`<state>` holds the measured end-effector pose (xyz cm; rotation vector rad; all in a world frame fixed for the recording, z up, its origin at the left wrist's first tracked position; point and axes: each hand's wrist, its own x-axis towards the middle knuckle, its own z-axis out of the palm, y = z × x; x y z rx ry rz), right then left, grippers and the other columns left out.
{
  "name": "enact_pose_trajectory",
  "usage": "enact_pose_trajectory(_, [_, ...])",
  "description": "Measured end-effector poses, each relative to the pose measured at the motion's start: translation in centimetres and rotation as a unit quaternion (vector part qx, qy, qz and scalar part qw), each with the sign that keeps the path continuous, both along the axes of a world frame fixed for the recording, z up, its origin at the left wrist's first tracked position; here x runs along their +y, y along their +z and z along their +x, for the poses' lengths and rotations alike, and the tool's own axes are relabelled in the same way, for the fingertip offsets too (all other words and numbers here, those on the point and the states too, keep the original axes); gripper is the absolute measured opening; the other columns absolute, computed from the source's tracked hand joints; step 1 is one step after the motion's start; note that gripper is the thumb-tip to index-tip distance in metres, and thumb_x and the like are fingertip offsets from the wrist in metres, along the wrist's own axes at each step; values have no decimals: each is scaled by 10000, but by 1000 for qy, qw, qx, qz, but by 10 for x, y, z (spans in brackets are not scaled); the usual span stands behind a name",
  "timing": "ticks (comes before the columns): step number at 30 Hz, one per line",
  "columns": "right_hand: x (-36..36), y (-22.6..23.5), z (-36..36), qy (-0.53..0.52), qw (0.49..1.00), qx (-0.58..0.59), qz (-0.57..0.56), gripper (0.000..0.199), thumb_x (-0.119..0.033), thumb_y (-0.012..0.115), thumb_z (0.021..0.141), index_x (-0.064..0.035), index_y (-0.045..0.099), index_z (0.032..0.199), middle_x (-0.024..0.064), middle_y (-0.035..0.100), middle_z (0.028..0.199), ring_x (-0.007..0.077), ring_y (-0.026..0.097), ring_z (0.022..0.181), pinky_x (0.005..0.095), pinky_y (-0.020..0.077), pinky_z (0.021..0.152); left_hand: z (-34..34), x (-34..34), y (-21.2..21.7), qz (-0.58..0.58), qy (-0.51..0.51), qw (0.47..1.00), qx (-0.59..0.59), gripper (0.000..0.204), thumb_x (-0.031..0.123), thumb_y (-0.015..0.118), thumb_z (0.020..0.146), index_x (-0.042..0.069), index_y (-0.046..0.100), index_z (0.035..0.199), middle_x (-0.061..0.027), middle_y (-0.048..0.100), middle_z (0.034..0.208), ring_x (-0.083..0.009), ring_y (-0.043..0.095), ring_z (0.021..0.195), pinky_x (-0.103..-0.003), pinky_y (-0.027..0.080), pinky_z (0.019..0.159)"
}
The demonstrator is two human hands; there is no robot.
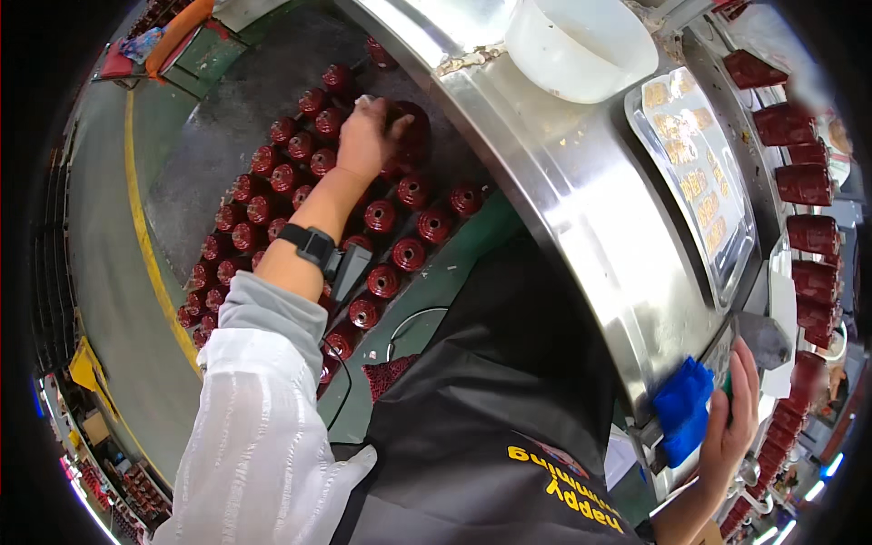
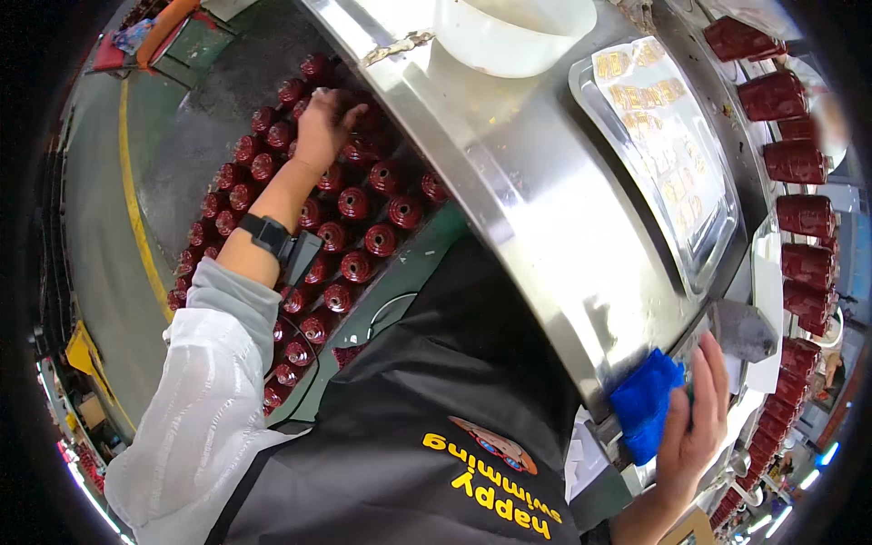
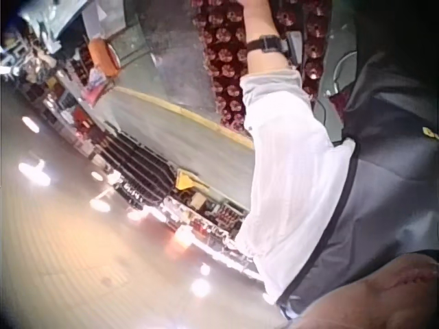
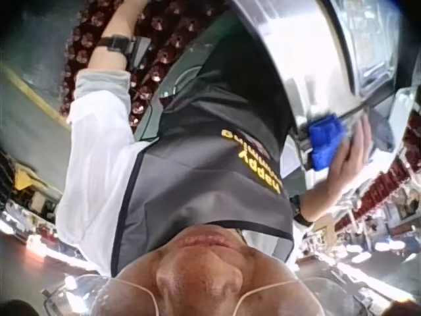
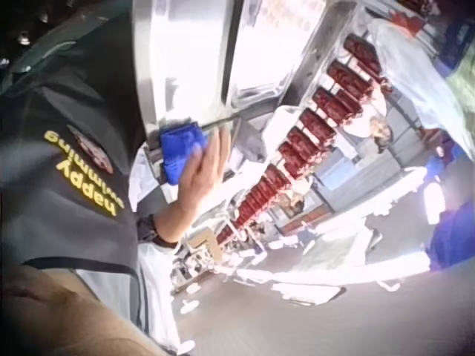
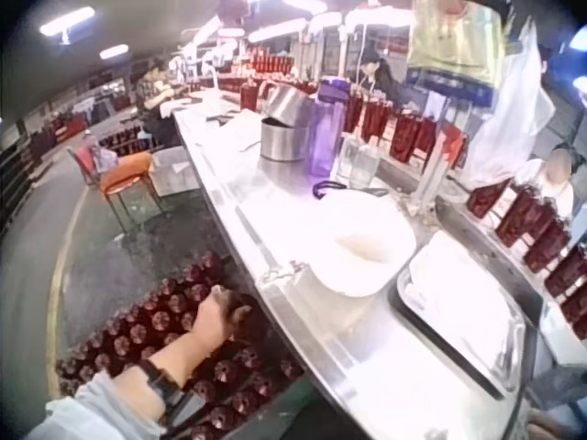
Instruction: Applying decorative labels and seals to red liquor bottles on a production line.
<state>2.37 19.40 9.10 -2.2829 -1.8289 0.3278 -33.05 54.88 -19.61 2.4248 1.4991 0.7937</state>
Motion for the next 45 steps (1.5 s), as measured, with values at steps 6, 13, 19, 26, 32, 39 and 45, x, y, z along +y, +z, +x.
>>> enact_pose_trajectory(6, [-29,33,19,-161,985,-24,50,329,-25,434,954,26,549,1257,219,482,1390,314,507,1243,336,492,902,56,15,-90,-233,12,972,13,272,215,650,830,-1,623,992,-232,608,991,-391,640,889,-445,537,768])
enact_pose_trajectory(13, [-9,43,19,-130,985,-93,72,328,-86,593,944,108,580,1208,221,584,1267,359,542,1189,428,426,1022,77,-7,-123,-261,24,965,11,312,157,670,791,-9,637,1053,-195,669,1024,-324,675,883,-368,547,782])
enact_pose_trajectory(19, [-10,64,30,-116,978,-165,56,289,-72,543,962,112,590,1180,238,583,1257,357,547,1190,419,452,1004,111,-39,-71,-293,26,955,-20,307,160,670,794,-10,641,1048,-197,670,1012,-328,675,883,-372,545,785])
enact_pose_trajectory(26, [-9,63,68,-229,968,-53,87,251,38,413,949,21,607,1108,199,519,1345,272,532,1204,279,527,770,224,-38,-21,-273,-93,948,-134,301,164,671,798,-12,645,1041,-199,672,998,-333,674,884,-376,543,789])
enact_pose_trajectory(32, [65,95,146,-124,959,-239,86,291,51,550,837,6,609,1119,171,607,1185,308,580,1124,370,443,948,271,-71,12,-264,-213,918,-205,297,167,671,802,-13,648,1036,-202,673,986,-337,674,884,-380,541,792])
enact_pose_trajectory(39, [154,69,323,-188,950,-240,72,394,-102,538,868,-41,561,1257,195,580,1120,360,574,1073,412,451,928,217,-96,-6,-276,-248,911,-180,292,171,671,806,-15,652,1030,-204,675,972,-341,674,885,-385,538,795])
enact_pose_trajectory(45, [170,46,415,-270,904,-323,80,256,-178,593,857,-26,646,1055,225,620,1040,368,587,1027,438,453,920,159,-103,-24,-287,-245,917,-132,288,174,671,809,-16,656,1025,-206,676,960,-346,674,885,-389,537,798])
